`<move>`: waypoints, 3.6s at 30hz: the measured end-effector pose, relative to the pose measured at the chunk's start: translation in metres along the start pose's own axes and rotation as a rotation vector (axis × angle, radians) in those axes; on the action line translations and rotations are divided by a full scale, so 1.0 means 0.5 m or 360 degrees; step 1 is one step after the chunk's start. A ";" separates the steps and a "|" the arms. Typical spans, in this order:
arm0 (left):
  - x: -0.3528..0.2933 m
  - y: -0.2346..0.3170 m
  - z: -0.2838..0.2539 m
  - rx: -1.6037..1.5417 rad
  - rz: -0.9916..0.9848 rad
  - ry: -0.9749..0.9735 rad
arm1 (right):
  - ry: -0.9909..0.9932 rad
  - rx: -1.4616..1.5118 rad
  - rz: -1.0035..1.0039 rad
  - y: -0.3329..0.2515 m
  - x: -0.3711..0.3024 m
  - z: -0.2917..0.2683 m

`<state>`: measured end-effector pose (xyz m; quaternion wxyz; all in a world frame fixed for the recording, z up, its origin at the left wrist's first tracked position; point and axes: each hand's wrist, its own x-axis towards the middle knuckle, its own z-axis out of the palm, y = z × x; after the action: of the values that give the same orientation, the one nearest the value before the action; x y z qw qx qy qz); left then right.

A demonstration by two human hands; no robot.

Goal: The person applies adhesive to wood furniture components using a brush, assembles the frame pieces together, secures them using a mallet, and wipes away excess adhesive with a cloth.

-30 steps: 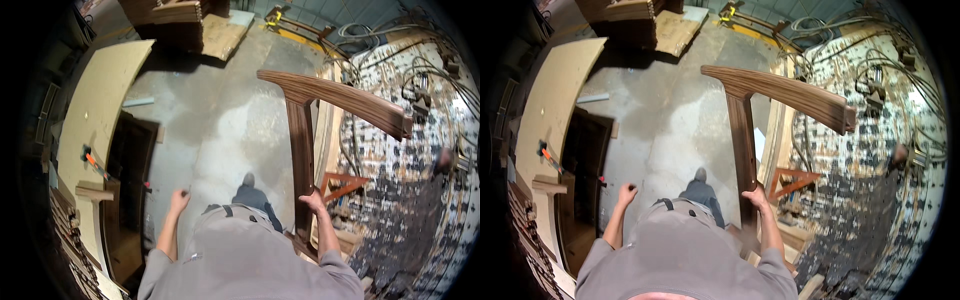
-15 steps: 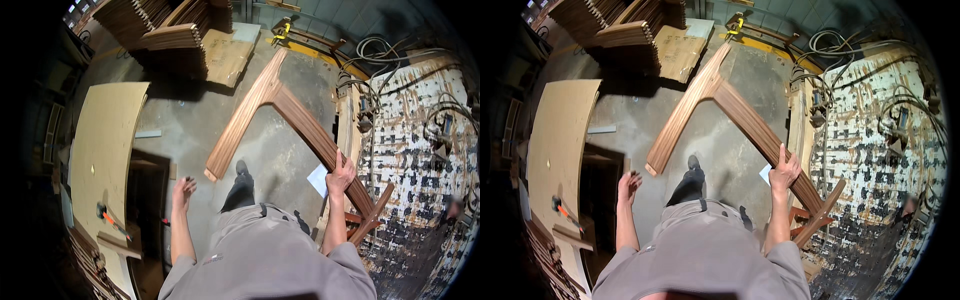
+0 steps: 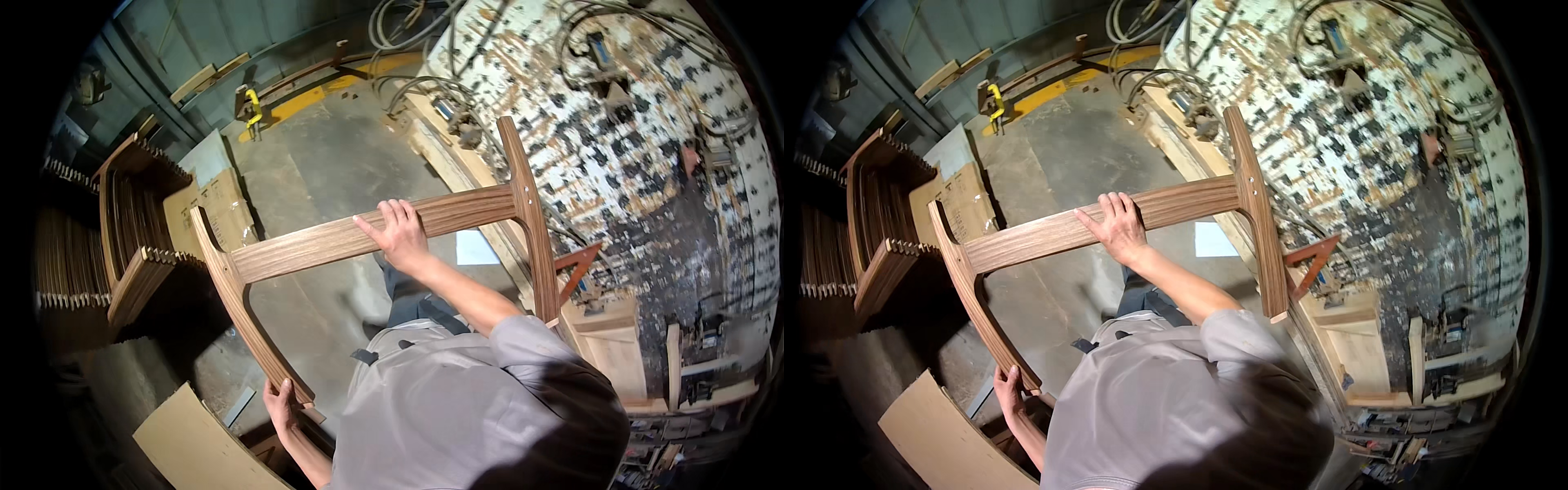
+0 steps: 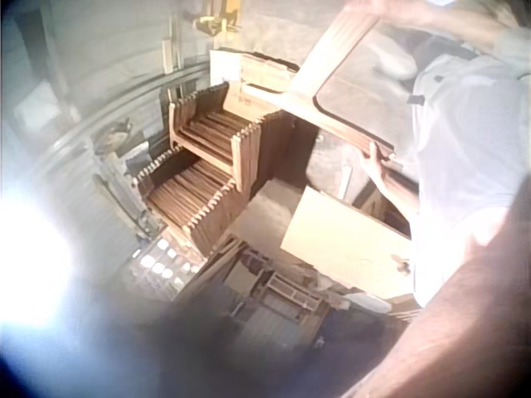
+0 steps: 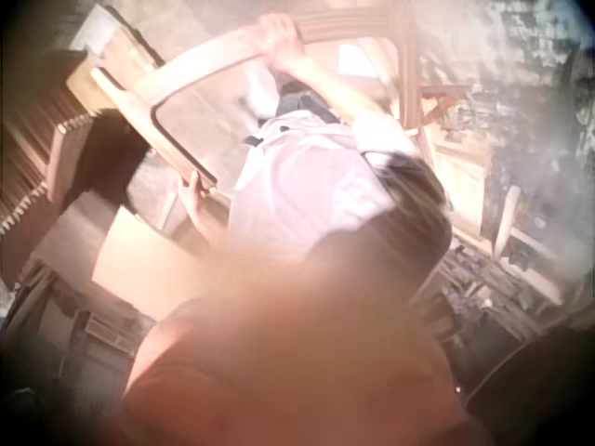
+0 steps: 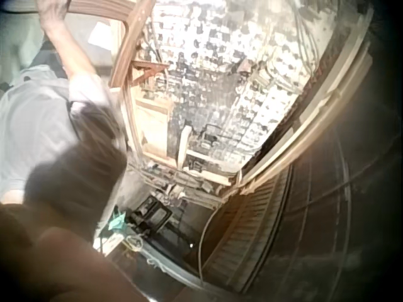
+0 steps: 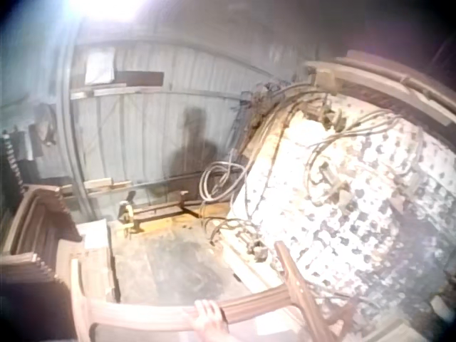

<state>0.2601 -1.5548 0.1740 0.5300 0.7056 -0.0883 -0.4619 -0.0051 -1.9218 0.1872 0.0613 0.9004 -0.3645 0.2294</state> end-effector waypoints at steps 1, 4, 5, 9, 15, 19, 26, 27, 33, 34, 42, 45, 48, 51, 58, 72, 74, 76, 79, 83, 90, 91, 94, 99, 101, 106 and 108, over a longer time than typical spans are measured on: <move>0.010 -0.002 -0.010 -0.0023 0.0053 0.0061 | -0.0035 0.0036 -0.0042 -0.014 0.035 0.021; 0.030 0.080 -0.006 -0.0549 0.0319 0.0000 | 0.0014 0.0191 -0.0108 -0.006 0.158 0.079; 0.039 0.133 0.008 -0.0652 0.0445 -0.0028 | 0.0033 0.0245 -0.0148 0.003 0.212 0.095; 0.172 0.200 0.019 -0.1262 0.0377 0.0776 | -0.0013 0.0582 -0.0098 0.052 0.519 0.164; 0.298 0.302 0.147 -0.0878 0.0272 0.0965 | -0.0171 0.1750 -0.0075 0.030 1.047 0.173; 0.407 0.367 0.200 -0.0861 0.0313 0.0921 | -0.0463 0.2419 0.0138 -0.048 1.262 0.171; 0.610 0.501 0.170 -0.0867 0.0506 0.0899 | -0.1011 0.3567 0.0051 -0.255 1.366 0.201; 0.628 0.517 0.153 -0.0876 0.0508 0.0873 | -0.1014 0.3663 0.0154 -0.298 1.367 0.202; 0.703 0.635 0.050 -0.0676 0.0834 0.1205 | -0.1117 0.3959 0.0410 -0.468 1.425 0.296; 0.694 0.643 0.036 -0.0970 0.0913 0.1199 | -0.1059 0.3822 0.0335 -0.517 1.422 0.302; 0.722 0.561 -0.093 -0.0891 0.0512 0.1745 | -0.1471 0.3314 0.0776 -0.722 1.468 0.595; 0.756 0.546 -0.130 -0.0893 0.0380 0.1924 | -0.1660 0.3304 0.0753 -0.816 1.467 0.690; 0.795 0.526 -0.160 -0.0976 0.0488 0.1985 | -0.1875 0.2985 0.0737 -0.893 1.479 0.776; 0.865 0.534 -0.201 -0.0750 0.0195 0.2198 | -0.1973 0.3036 0.0750 -0.983 1.513 0.891; 0.996 0.586 -0.277 -0.0690 0.0021 0.2559 | -0.2496 0.2774 0.0816 -1.189 1.605 1.009; 1.159 0.682 -0.567 -0.0563 -0.0157 0.2546 | -0.2920 0.2284 0.0357 -1.447 1.789 1.205; 1.114 0.676 -0.540 -0.0416 -0.0281 0.2685 | -0.2893 0.1833 -0.0082 -1.449 1.754 1.089; 1.077 0.620 -0.509 -0.0574 -0.0419 0.2619 | -0.1848 0.1248 -0.1250 -1.406 1.769 1.062; 1.114 0.598 -0.457 -0.0879 -0.0457 0.2497 | -0.0734 0.1140 -0.1523 -1.280 1.885 0.981; 1.138 0.625 -0.502 -0.0398 -0.1237 0.2432 | -0.0616 0.0404 -0.0966 -1.104 2.013 1.201; 1.132 0.545 -0.507 -0.0425 -0.1060 0.2616 | -0.1011 0.0266 -0.0990 -1.060 2.001 1.216; 1.133 0.547 -0.510 -0.0428 -0.0944 0.2685 | -0.0998 0.0277 -0.0983 -1.061 1.998 1.213; 1.113 0.558 -0.520 -0.0228 -0.0896 0.2671 | -0.0993 0.0293 -0.0987 -1.060 1.990 1.198; 1.105 0.624 -0.523 -0.0073 -0.1057 0.2596 | -0.0905 0.0268 -0.0979 -1.041 1.986 1.211; 1.096 0.641 -0.528 -0.0120 -0.1195 0.2490 | -0.0940 0.0143 -0.1022 -1.048 1.976 1.171; 1.026 0.602 -0.493 -0.0781 -0.0434 0.2403 | -0.0254 0.0539 -0.1462 -1.010 1.865 1.083; 0.995 0.485 -0.410 -0.0931 -0.0112 0.2813 | -0.0592 0.0673 -0.1604 -1.012 1.711 1.015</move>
<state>0.7788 -1.8266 0.0999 0.5473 0.6417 0.4888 0.2232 1.0662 -2.2323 0.1573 -0.0832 0.9808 0.1587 0.0775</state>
